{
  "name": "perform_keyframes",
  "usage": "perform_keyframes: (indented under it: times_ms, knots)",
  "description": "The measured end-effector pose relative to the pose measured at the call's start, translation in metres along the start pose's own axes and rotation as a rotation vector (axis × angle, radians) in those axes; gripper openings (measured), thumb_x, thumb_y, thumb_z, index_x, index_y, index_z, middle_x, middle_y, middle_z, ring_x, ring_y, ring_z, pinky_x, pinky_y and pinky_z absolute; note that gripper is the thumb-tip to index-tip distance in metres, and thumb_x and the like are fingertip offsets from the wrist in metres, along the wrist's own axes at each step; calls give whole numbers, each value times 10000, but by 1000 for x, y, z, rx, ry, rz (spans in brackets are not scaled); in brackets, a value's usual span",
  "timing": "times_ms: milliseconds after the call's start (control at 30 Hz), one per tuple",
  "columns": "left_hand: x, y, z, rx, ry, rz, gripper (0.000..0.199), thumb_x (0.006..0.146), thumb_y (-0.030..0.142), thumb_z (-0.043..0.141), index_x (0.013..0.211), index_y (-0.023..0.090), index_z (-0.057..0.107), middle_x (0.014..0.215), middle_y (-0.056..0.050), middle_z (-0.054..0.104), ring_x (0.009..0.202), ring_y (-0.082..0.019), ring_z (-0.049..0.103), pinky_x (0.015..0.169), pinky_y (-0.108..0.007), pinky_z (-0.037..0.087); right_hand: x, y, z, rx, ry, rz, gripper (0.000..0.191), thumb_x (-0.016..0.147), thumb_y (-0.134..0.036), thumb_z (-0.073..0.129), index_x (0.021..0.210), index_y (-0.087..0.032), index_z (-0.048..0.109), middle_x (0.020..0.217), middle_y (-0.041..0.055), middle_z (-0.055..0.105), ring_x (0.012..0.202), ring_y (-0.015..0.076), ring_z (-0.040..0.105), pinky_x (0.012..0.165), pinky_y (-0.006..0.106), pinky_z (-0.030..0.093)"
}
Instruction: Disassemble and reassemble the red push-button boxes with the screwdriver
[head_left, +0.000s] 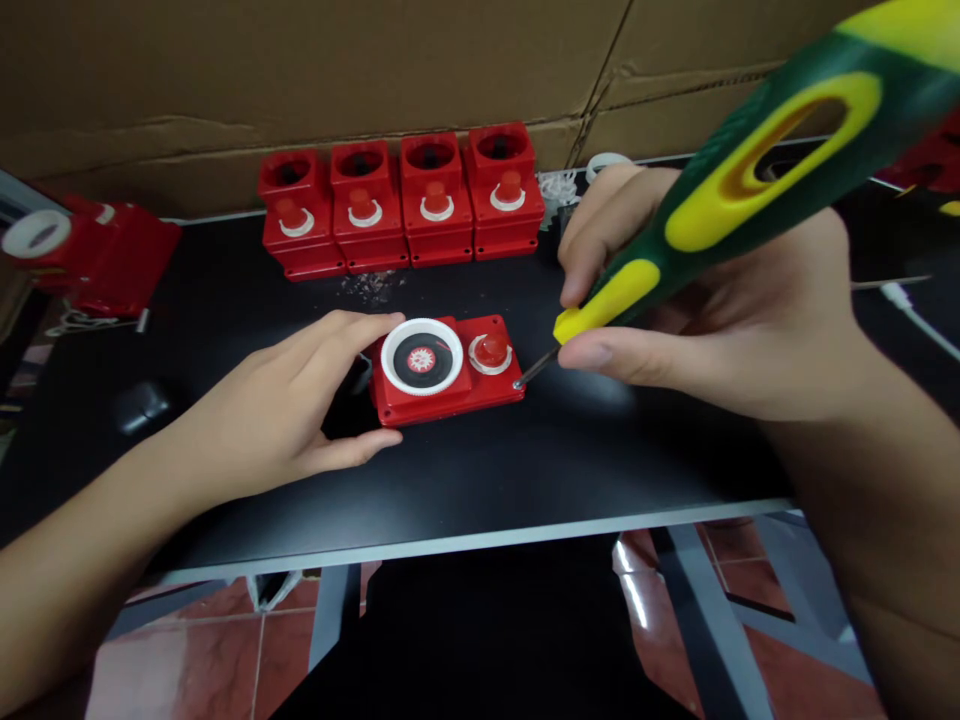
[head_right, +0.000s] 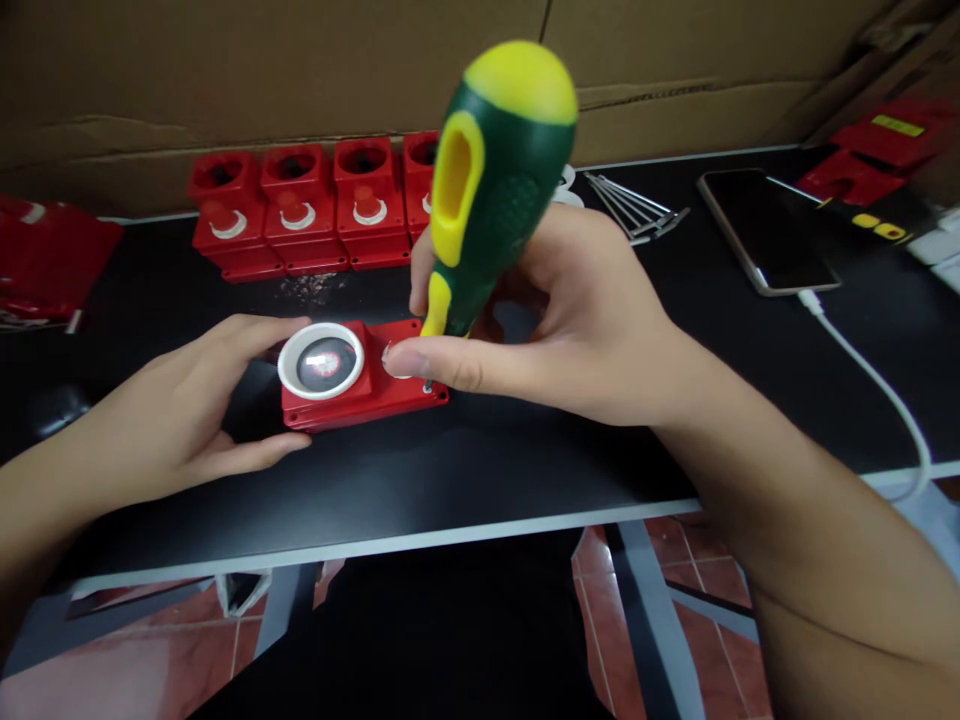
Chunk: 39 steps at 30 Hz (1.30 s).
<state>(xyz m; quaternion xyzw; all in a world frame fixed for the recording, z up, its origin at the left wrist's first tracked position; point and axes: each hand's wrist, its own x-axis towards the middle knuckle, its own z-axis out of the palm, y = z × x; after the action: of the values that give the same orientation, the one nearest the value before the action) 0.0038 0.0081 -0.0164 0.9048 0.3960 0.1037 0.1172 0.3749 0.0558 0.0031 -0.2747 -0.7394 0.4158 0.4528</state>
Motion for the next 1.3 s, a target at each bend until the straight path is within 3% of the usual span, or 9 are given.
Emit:
perform_keyframes:
  times_ms: [233,433,633,733,800,900,967,1133,1300]
  knots:
    - [-2,-5,7,-17,67,7,806,1253,777,570,1928,363,417,1838,-121,697,1521,-446,795,1321,-621,696,5,10,1,24,51,-109,474,734,-527,1240,895,-297,859,960,22,882,705,210,737,524,383,558]
    - [-2,-2,2,-6,44,-14,858,1234,825,605,1954,440,342,1874,-85,677,1574,-454,794,1336,-628,697,2,1,6,193,114,-3,518,621,-139,1239,982,-318,914,995,-19,885,743,222,800,577,389,664]
    - [-2,-3,8,-26,74,-21,863,1237,862,562,1920,357,409,1865,-110,682,1580,-457,785,1357,-636,678,2,-7,9,237,103,-45,436,726,-238,1222,1000,-341,899,957,-27,881,850,245,871,525,349,582]
    - [-2,-3,8,-19,51,-30,855,1236,857,580,1901,334,451,1859,-118,690,1567,-449,793,1346,-617,687,1,-7,8,202,79,-96,328,858,-196,1096,1107,-313,917,1166,15,942,923,252,914,523,330,595]
    - [-2,-3,7,-18,76,-16,873,1225,875,593,1890,322,475,1839,-115,709,1548,-442,805,1329,-600,697,0,-7,5,144,45,-121,290,935,-172,969,1199,-285,928,1276,35,935,874,226,897,611,347,679]
    - [-1,-1,6,-19,103,-4,881,1227,873,599,1881,292,493,1825,-120,721,1550,-438,804,1329,-585,693,-1,-7,0,111,28,-159,212,975,-237,956,1181,-270,923,1182,34,918,792,212,820,750,413,740]
    - [-1,0,4,-11,68,-20,855,1248,842,582,1876,270,494,1834,-132,713,1567,-437,793,1340,-580,684,0,-5,-2,40,59,-172,158,975,-330,1034,1056,-297,902,1154,33,902,871,236,801,820,439,722]
    - [-2,0,4,-2,37,-61,867,1247,872,537,1873,274,485,1835,-140,706,1559,-437,794,1333,-602,689,2,-1,-1,-118,124,-184,420,881,-602,1148,955,-299,867,1049,49,878,850,249,744,834,468,657]
    - [-3,-5,10,10,78,-21,879,1247,881,529,1879,272,474,1821,-146,705,1548,-421,798,1336,-576,689,5,0,0,-45,155,-241,396,772,-415,1242,966,-265,931,1088,35,914,862,221,782,796,424,665]
